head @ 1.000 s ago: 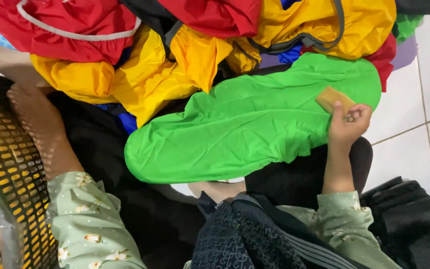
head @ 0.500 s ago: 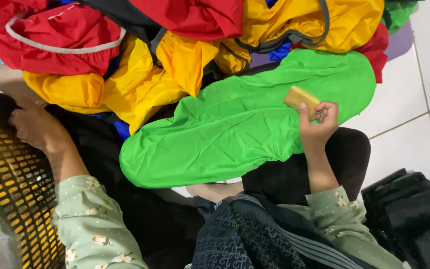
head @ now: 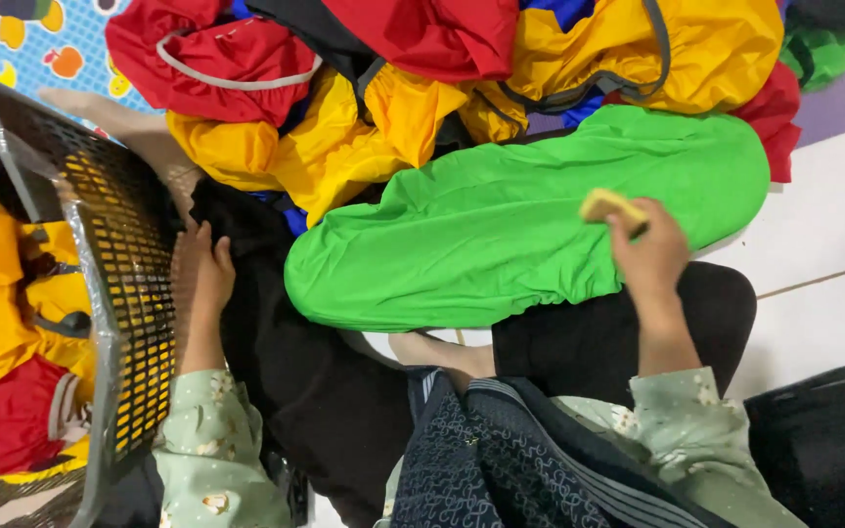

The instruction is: Folding a green fabric cover precisely using a rectangular template while sitting on a stool in a sorting area.

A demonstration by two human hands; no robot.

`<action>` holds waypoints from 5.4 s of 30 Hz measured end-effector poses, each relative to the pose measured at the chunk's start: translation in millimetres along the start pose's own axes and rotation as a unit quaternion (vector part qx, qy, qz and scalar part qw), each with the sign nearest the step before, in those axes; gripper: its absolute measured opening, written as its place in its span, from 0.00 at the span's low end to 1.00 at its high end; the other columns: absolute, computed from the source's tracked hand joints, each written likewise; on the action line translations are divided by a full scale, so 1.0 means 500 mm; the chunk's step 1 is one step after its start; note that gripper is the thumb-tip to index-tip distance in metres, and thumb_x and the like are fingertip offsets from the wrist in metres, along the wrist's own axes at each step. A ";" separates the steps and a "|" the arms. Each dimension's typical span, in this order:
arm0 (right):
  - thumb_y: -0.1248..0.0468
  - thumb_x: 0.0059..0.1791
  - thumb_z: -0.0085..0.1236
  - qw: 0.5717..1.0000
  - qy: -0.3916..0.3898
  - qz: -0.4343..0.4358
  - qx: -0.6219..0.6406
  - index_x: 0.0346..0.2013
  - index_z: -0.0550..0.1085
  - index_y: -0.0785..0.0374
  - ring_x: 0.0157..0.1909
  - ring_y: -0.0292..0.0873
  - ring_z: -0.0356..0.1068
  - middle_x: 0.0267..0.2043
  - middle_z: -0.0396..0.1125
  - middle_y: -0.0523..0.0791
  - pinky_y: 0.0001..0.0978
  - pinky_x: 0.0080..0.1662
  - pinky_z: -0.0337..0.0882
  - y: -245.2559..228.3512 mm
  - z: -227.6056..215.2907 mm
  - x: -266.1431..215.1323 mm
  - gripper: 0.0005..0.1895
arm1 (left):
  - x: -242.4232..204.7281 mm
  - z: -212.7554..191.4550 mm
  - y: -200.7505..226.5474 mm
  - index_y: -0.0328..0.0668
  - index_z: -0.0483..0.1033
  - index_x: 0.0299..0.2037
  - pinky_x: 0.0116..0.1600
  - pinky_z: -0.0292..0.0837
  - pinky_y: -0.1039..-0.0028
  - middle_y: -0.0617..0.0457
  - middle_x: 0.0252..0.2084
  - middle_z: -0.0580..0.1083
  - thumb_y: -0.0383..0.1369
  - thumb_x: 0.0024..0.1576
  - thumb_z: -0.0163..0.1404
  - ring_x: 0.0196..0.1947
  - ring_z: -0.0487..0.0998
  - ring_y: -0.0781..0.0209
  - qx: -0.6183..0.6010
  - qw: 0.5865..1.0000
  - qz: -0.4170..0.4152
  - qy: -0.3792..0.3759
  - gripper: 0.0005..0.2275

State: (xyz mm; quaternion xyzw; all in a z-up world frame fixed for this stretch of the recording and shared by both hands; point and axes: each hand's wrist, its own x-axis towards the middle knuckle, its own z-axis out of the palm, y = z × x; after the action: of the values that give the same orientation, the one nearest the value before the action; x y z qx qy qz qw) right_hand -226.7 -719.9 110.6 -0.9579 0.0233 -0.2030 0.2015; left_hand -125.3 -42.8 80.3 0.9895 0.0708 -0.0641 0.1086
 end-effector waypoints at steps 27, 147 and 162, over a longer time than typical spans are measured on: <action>0.53 0.49 0.69 0.931 0.302 0.200 -0.046 0.40 0.73 0.53 0.36 0.54 0.74 0.31 0.68 0.44 0.41 0.39 0.73 0.086 0.021 -0.039 0.14 | -0.322 0.058 0.436 0.47 0.70 0.69 0.67 0.40 0.31 0.37 0.76 0.58 0.55 0.61 0.51 0.75 0.48 0.28 -0.045 0.942 0.177 0.280 0.30; 0.44 0.49 0.62 0.984 0.107 0.057 -0.126 0.28 0.70 0.50 0.26 0.51 0.72 0.18 0.62 0.43 0.42 0.33 0.69 0.026 0.101 0.030 0.17 | -0.018 0.140 0.179 0.54 0.83 0.45 0.48 0.69 0.67 0.49 0.38 0.76 0.50 0.69 0.50 0.43 0.73 0.56 -0.461 0.873 -0.151 -0.050 0.14; 0.47 0.49 0.63 0.982 0.128 0.039 -0.136 0.29 0.70 0.52 0.26 0.49 0.71 0.19 0.61 0.42 0.40 0.33 0.67 0.027 0.099 0.035 0.16 | -0.010 0.093 0.205 0.36 0.79 0.53 0.62 0.64 0.49 0.32 0.51 0.75 0.54 0.68 0.49 0.59 0.72 0.37 -0.440 0.876 -0.121 -0.155 0.25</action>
State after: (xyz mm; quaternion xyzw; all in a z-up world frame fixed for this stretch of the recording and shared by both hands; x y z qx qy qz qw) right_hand -190.5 -715.8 70.3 -0.9409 0.1137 -0.3108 0.0723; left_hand -119.5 -152.7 57.0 0.8010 0.1927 -0.1913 0.5336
